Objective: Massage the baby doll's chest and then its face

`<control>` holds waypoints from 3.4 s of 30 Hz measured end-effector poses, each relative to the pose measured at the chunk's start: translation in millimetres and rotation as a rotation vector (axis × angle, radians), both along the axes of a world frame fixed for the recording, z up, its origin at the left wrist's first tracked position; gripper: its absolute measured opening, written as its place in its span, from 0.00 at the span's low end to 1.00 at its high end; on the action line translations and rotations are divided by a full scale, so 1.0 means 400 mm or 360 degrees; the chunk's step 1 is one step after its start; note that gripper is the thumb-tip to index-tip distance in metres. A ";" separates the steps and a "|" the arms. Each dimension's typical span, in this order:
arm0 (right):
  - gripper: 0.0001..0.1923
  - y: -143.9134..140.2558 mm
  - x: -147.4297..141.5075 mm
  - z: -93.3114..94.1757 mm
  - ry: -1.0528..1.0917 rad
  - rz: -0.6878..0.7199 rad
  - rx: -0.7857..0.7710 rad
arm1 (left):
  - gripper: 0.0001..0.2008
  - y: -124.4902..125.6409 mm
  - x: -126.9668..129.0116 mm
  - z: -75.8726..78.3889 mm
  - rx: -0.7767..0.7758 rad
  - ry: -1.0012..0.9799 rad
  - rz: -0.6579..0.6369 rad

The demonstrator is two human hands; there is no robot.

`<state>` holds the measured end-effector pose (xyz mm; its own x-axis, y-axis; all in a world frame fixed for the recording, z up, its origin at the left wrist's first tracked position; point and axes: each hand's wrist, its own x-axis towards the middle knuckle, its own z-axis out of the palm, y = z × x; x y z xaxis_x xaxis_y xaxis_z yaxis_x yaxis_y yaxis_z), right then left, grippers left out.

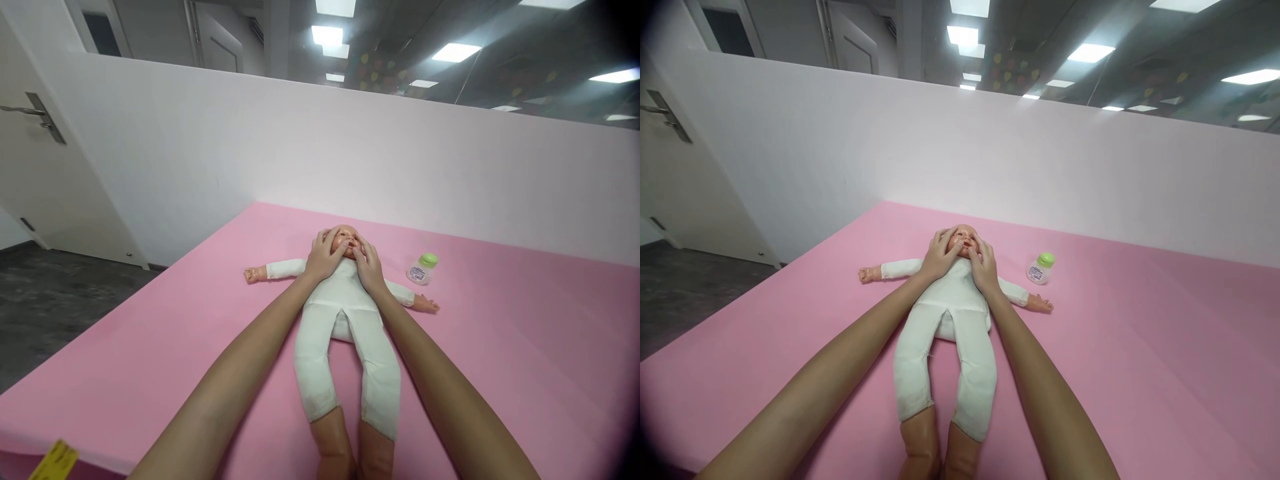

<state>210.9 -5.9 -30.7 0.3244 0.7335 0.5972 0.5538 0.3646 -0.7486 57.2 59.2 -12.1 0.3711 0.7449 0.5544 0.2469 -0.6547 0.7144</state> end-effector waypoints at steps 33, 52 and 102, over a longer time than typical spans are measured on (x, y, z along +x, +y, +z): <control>0.30 0.002 0.000 -0.001 0.0055 -0.0015 0.0006 | 0.24 -0.008 -0.003 0.008 -0.0010 -0.0011 -0.0012; 0.24 0.009 0.001 -0.005 0.0123 0.0024 0.0061 | 0.20 -0.006 -0.003 0.004 0.0043 -0.0027 0.0015; 0.21 0.007 -0.001 -0.004 0.0152 -0.0028 0.0024 | 0.19 -0.006 -0.003 0.005 0.0072 -0.0061 0.0008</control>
